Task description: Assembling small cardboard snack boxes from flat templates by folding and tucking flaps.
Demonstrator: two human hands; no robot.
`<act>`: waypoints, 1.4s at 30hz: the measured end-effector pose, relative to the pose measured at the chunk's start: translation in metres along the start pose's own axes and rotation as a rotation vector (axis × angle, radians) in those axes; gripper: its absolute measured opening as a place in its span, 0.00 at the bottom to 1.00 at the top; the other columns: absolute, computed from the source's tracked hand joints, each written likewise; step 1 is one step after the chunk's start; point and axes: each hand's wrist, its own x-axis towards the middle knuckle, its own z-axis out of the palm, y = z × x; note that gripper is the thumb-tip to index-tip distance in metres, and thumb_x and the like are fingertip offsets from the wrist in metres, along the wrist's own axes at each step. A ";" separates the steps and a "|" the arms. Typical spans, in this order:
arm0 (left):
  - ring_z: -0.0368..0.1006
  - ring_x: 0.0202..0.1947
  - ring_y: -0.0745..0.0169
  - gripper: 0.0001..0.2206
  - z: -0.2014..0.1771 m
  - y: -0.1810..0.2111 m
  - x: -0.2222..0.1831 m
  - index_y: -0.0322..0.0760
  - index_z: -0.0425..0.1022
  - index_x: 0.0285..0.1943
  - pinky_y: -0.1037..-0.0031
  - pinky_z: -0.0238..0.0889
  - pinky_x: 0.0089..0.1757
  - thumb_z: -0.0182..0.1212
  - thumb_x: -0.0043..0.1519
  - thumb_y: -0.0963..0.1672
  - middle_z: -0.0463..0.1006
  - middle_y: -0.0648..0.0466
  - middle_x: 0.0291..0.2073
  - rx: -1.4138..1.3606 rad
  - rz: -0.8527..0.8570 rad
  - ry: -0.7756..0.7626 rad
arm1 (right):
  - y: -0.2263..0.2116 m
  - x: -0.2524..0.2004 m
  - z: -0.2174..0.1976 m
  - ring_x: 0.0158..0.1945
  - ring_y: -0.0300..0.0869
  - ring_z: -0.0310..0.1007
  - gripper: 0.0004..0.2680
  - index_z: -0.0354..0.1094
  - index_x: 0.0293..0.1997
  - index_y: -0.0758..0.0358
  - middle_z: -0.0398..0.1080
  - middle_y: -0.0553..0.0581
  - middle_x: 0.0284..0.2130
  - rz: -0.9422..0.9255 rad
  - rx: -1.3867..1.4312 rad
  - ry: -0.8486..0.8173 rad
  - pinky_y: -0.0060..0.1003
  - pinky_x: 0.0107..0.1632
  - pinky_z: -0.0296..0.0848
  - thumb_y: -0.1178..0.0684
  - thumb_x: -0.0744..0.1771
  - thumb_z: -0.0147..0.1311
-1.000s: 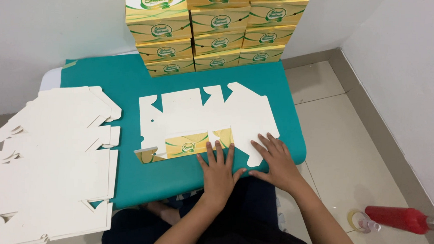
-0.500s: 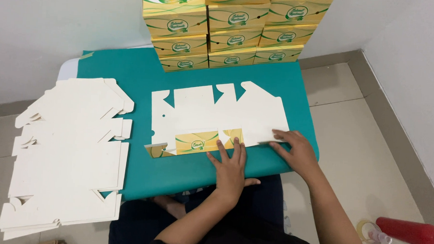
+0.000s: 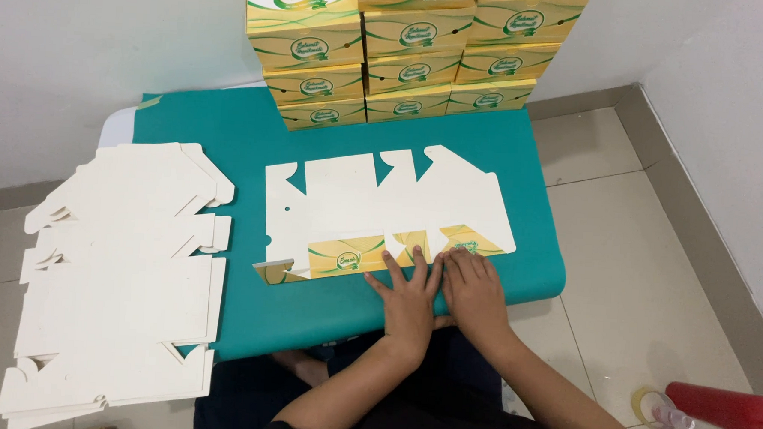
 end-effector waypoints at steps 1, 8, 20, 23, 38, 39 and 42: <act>0.48 0.61 0.17 0.53 -0.002 -0.002 0.000 0.53 0.40 0.73 0.18 0.48 0.45 0.50 0.39 0.69 0.51 0.47 0.66 -0.001 -0.001 0.000 | 0.002 -0.001 -0.006 0.55 0.47 0.66 0.09 0.68 0.49 0.62 0.69 0.57 0.44 -0.001 0.000 0.000 0.44 0.58 0.60 0.54 0.66 0.47; 0.47 0.62 0.17 0.50 -0.015 -0.008 -0.002 0.50 0.41 0.73 0.17 0.46 0.46 0.48 0.43 0.68 0.51 0.45 0.66 -0.115 0.036 -0.034 | 0.029 -0.019 -0.024 0.56 0.37 0.67 0.08 0.71 0.48 0.56 0.72 0.48 0.44 0.225 -0.015 -0.015 0.45 0.66 0.53 0.56 0.66 0.47; 0.46 0.67 0.34 0.46 0.000 0.020 0.010 0.35 0.57 0.67 0.35 0.45 0.57 0.40 0.49 0.68 0.56 0.42 0.64 -0.056 0.075 0.102 | 0.022 -0.014 -0.020 0.56 0.39 0.68 0.08 0.71 0.48 0.53 0.73 0.48 0.44 0.180 -0.018 0.055 0.48 0.68 0.47 0.54 0.67 0.48; 0.46 0.67 0.34 0.46 0.010 0.026 0.013 0.34 0.55 0.67 0.35 0.44 0.57 0.41 0.50 0.67 0.57 0.40 0.63 -0.036 0.080 0.145 | 0.014 -0.013 -0.016 0.58 0.43 0.66 0.09 0.70 0.51 0.53 0.71 0.50 0.48 0.104 -0.010 0.056 0.49 0.66 0.50 0.53 0.67 0.48; 0.51 0.62 0.24 0.45 0.002 0.030 0.022 0.34 0.56 0.66 0.25 0.49 0.50 0.51 0.48 0.66 0.54 0.41 0.65 -0.059 0.110 0.151 | 0.052 -0.028 -0.019 0.70 0.54 0.43 0.15 0.61 0.62 0.52 0.61 0.60 0.59 0.376 0.266 -0.107 0.56 0.69 0.27 0.45 0.68 0.44; 0.51 0.62 0.23 0.45 0.004 0.030 0.023 0.33 0.55 0.66 0.24 0.49 0.49 0.51 0.48 0.66 0.55 0.41 0.64 -0.075 0.111 0.160 | 0.051 -0.026 -0.019 0.70 0.52 0.45 0.15 0.61 0.61 0.54 0.63 0.58 0.58 0.342 0.285 -0.113 0.54 0.70 0.28 0.45 0.68 0.43; 0.49 0.62 0.20 0.43 -0.005 0.026 0.017 0.45 0.45 0.71 0.21 0.45 0.49 0.51 0.51 0.63 0.54 0.42 0.64 -0.126 0.147 0.151 | 0.052 -0.023 -0.006 0.70 0.48 0.46 0.16 0.60 0.62 0.54 0.63 0.56 0.59 0.277 0.137 -0.138 0.53 0.70 0.30 0.43 0.69 0.42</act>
